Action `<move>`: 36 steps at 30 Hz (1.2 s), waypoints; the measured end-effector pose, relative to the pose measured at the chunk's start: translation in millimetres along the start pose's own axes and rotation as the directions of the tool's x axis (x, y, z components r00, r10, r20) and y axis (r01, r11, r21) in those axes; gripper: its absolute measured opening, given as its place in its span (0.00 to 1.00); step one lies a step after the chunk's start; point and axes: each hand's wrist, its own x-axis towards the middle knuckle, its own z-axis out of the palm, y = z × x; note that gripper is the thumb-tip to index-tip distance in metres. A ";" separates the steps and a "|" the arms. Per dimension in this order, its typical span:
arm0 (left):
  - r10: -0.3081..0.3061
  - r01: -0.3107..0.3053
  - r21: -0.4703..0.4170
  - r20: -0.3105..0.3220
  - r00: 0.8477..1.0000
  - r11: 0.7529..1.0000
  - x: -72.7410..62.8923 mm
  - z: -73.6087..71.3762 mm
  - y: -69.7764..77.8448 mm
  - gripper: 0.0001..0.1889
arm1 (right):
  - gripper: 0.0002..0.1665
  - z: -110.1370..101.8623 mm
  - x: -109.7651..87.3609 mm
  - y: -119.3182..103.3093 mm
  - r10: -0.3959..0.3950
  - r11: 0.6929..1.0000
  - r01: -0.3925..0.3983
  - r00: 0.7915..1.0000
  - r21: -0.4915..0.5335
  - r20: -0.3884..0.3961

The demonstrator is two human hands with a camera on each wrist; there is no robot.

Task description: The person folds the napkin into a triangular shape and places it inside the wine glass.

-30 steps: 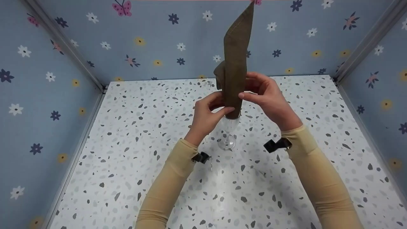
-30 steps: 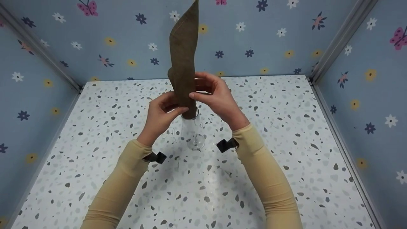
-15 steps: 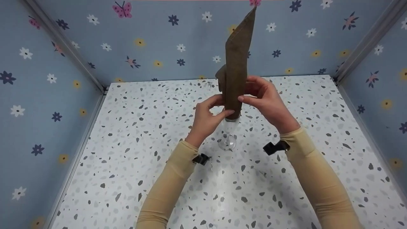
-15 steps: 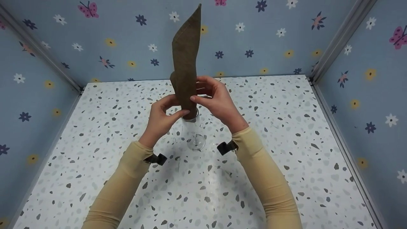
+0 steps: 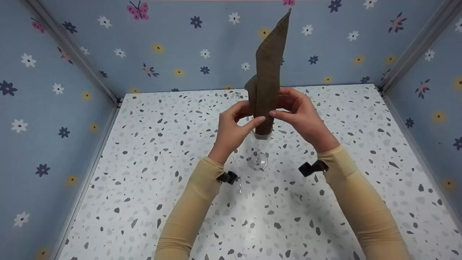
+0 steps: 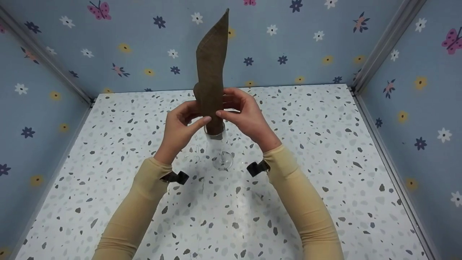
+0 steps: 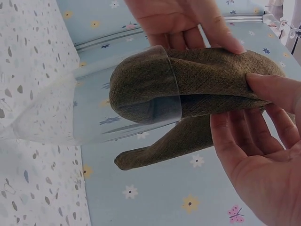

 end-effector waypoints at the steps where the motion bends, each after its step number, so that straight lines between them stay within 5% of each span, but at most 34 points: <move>1: -0.003 0.003 -0.011 -0.005 1.000 1.000 1.4 0.0 1.6 0.17 | 0.27 -0.3 0.1 0.0 -0.001 1.000 0.001 1.000 0.002 0.001; 13: -0.005 0.005 0.034 -0.016 1.000 0.999 2.2 0.6 1.9 0.14 | 0.25 -0.9 -2.1 4.0 0.003 1.000 -0.003 1.000 -0.012 0.014; 25: 0.021 -0.021 0.051 -0.005 1.000 0.999 -5.4 1.6 -14.2 0.13 | 0.25 1.0 -8.6 17.9 0.041 0.999 -0.041 0.999 -0.004 -0.006; 36: -0.025 0.025 0.042 -0.006 1.000 0.999 -6.5 1.3 -12.8 0.14 | 0.25 -1.2 -10.6 20.4 0.070 0.998 -0.070 0.998 -0.007 0.003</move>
